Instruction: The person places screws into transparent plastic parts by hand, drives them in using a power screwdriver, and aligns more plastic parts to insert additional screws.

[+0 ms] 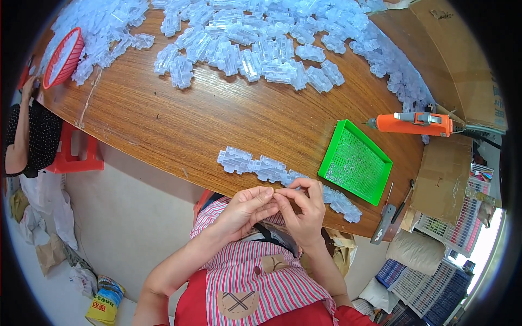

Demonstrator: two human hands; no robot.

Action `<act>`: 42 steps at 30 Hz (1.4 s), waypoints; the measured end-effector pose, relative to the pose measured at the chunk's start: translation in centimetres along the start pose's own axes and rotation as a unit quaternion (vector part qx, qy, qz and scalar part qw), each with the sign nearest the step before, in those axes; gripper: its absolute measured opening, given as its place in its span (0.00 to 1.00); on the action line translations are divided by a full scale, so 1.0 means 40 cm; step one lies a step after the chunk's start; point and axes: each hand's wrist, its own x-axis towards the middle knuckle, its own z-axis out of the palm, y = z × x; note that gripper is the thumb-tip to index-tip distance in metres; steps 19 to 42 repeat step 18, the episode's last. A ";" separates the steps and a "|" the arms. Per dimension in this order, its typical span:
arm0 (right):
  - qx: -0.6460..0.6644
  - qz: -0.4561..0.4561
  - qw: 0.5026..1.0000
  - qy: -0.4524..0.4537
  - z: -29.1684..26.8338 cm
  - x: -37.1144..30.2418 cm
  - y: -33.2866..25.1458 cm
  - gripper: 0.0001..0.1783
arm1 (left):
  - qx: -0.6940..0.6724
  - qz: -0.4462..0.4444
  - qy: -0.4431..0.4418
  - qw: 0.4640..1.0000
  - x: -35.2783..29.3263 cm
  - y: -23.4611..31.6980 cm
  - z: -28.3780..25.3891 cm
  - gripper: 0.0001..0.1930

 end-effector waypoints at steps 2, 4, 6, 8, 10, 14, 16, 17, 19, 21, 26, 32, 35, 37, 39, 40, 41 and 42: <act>-0.020 -0.010 1.000 0.000 -0.005 0.006 -0.007 0.07 | 0.010 0.013 0.010 1.000 0.000 -0.006 0.003 0.11; -0.014 -0.006 1.000 -0.003 -0.002 0.007 -0.009 0.07 | 0.015 0.043 0.032 0.998 0.001 -0.013 0.010 0.09; -0.008 -0.003 1.000 -0.006 0.002 0.010 -0.008 0.07 | 0.031 0.051 0.055 0.997 0.000 -0.017 0.023 0.10; -0.009 -0.007 1.000 -0.002 0.010 0.015 0.002 0.08 | 0.047 0.061 0.077 0.994 -0.004 -0.014 0.025 0.11; -0.034 -0.017 0.999 0.012 0.025 0.022 0.025 0.08 | 0.130 0.052 0.124 0.982 -0.004 -0.008 0.020 0.21; -0.084 -0.055 0.995 0.019 0.047 0.024 0.057 0.09 | 0.219 0.031 0.145 0.964 0.002 0.031 0.024 0.32; -0.094 -0.066 0.993 0.016 0.054 0.021 0.066 0.09 | 0.255 -0.003 0.163 0.953 0.016 0.042 0.028 0.38; -0.105 -0.077 0.991 0.017 0.058 0.021 0.070 0.09 | 0.266 -0.012 0.153 0.951 0.021 0.048 0.025 0.37; -0.107 -0.079 0.991 0.018 0.062 0.019 0.072 0.09 | 0.279 -0.021 0.144 0.949 0.024 0.053 0.020 0.37; -0.107 -0.079 0.991 0.018 0.062 0.019 0.072 0.09 | 0.279 -0.021 0.144 0.949 0.024 0.053 0.020 0.37; -0.107 -0.079 0.991 0.018 0.062 0.019 0.072 0.09 | 0.279 -0.021 0.144 0.949 0.024 0.053 0.020 0.37; -0.107 -0.079 0.991 0.018 0.062 0.019 0.072 0.09 | 0.279 -0.021 0.144 0.949 0.024 0.053 0.020 0.37; -0.107 -0.079 0.991 0.018 0.062 0.019 0.072 0.09 | 0.279 -0.021 0.144 0.949 0.024 0.053 0.020 0.37; -0.107 -0.079 0.991 0.018 0.062 0.019 0.072 0.09 | 0.279 -0.021 0.144 0.949 0.024 0.053 0.020 0.37; -0.107 -0.079 0.991 0.018 0.062 0.019 0.072 0.09 | 0.279 -0.021 0.144 0.949 0.024 0.053 0.020 0.37; -0.107 -0.079 0.991 0.018 0.062 0.019 0.072 0.09 | 0.279 -0.021 0.144 0.949 0.024 0.053 0.020 0.37; -0.107 -0.079 0.991 0.018 0.062 0.019 0.072 0.09 | 0.279 -0.021 0.144 0.949 0.024 0.053 0.020 0.37; -0.107 -0.079 0.991 0.018 0.062 0.019 0.072 0.09 | 0.279 -0.021 0.144 0.949 0.024 0.053 0.020 0.37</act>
